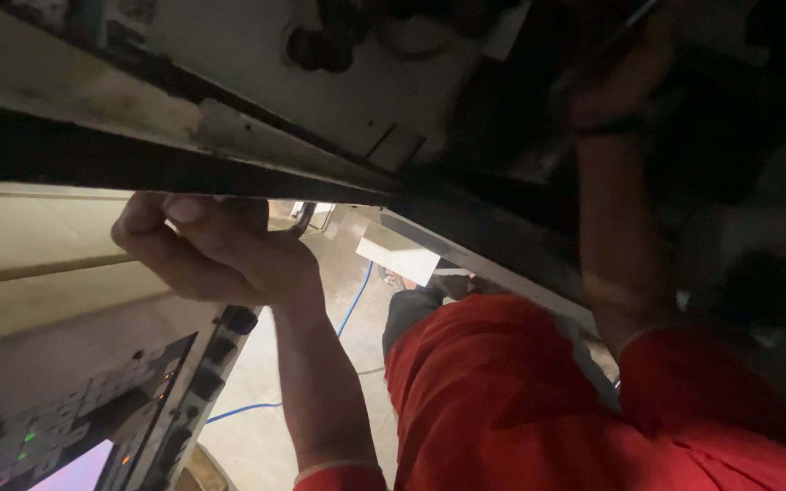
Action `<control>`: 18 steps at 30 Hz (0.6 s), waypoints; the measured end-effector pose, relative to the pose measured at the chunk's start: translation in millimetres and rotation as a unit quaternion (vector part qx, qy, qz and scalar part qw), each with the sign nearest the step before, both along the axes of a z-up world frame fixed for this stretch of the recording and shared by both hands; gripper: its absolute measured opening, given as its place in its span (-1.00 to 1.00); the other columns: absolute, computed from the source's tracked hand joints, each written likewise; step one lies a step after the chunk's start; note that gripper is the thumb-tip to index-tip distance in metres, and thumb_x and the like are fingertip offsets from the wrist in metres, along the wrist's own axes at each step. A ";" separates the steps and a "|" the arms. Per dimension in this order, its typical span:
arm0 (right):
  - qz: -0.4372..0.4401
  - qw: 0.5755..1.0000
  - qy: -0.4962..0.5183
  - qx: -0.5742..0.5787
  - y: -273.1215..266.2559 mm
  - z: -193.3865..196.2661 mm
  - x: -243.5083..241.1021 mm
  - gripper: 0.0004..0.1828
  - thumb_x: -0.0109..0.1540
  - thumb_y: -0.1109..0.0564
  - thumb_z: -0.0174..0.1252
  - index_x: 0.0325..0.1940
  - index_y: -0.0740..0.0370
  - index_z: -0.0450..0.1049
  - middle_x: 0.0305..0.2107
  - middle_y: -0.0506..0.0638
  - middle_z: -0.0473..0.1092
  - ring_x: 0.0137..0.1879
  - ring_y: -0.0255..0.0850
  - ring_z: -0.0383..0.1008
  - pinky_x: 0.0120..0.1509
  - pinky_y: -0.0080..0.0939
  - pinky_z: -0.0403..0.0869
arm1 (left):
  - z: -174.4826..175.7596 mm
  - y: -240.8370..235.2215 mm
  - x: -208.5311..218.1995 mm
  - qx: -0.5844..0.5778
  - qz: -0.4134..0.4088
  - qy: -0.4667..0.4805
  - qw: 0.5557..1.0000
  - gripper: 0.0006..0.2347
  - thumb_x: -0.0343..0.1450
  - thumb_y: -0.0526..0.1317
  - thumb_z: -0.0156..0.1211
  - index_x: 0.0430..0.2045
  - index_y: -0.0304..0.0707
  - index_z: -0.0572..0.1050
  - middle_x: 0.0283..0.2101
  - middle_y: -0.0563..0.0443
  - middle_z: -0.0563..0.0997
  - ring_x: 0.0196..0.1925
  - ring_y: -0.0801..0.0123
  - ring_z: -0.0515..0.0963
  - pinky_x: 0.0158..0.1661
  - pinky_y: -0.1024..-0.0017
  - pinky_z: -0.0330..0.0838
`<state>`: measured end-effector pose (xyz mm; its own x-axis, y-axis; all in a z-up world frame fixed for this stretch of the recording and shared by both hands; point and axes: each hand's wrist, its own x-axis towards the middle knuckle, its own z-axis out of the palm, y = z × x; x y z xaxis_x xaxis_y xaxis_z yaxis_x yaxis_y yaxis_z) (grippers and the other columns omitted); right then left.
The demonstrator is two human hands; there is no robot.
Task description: The person uses a wrench to loosen and remove bolts from the locking mechanism of a large industrial machine door. After removing the bolts, the person opens the door to reveal the interior of the machine.
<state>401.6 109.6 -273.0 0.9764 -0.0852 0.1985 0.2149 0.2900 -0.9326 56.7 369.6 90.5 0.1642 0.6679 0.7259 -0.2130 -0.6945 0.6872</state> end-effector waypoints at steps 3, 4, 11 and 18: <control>-0.003 1.000 -0.002 -0.003 6.1 -5.3 2.1 -0.90 0.53 0.19 0.11 0.13 0.15 0.37 -0.31 -0.03 0.35 -0.28 -0.22 0.33 -0.15 -0.18 0.39 | 3.3 -4.9 -1.1 -0.039 -0.034 -0.002 0.999 -0.80 0.65 -0.08 -0.05 -0.13 -0.25 0.30 -0.26 0.04 0.41 -0.52 0.56 0.43 -0.56 0.55 0.34; -0.005 1.000 -0.002 -0.003 8.6 -6.2 2.8 -0.90 0.53 0.19 0.11 0.14 0.15 0.37 -0.30 -0.03 0.35 -0.28 -0.22 0.33 -0.14 -0.17 0.39 | 4.4 -5.0 -0.3 -0.037 -0.034 -0.004 0.999 -0.79 0.66 -0.09 -0.05 -0.12 -0.27 0.30 -0.30 0.03 0.41 -0.56 0.58 0.40 -0.58 0.55 0.29; -0.008 1.000 -0.006 -0.011 26.6 -14.0 3.3 -0.86 0.53 0.19 0.11 0.18 0.17 0.36 -0.26 0.00 0.37 -0.24 -0.19 0.35 -0.10 -0.15 0.42 | 3.6 -1.0 2.4 -0.003 -0.028 -0.009 1.000 -0.79 0.66 -0.09 -0.05 -0.15 -0.26 0.30 -0.41 0.07 0.37 -0.62 0.65 0.29 -0.59 0.60 0.13; -0.011 1.000 -0.011 -0.025 45.3 -22.1 5.6 -0.81 0.52 0.19 0.12 0.21 0.19 0.36 -0.22 0.03 0.39 -0.20 -0.16 0.37 -0.05 -0.12 0.44 | 1.2 0.2 2.2 -0.011 -0.045 -0.023 0.999 -0.79 0.67 -0.09 -0.04 -0.15 -0.28 0.30 -0.40 0.08 0.38 -0.57 0.62 0.30 -0.54 0.61 0.17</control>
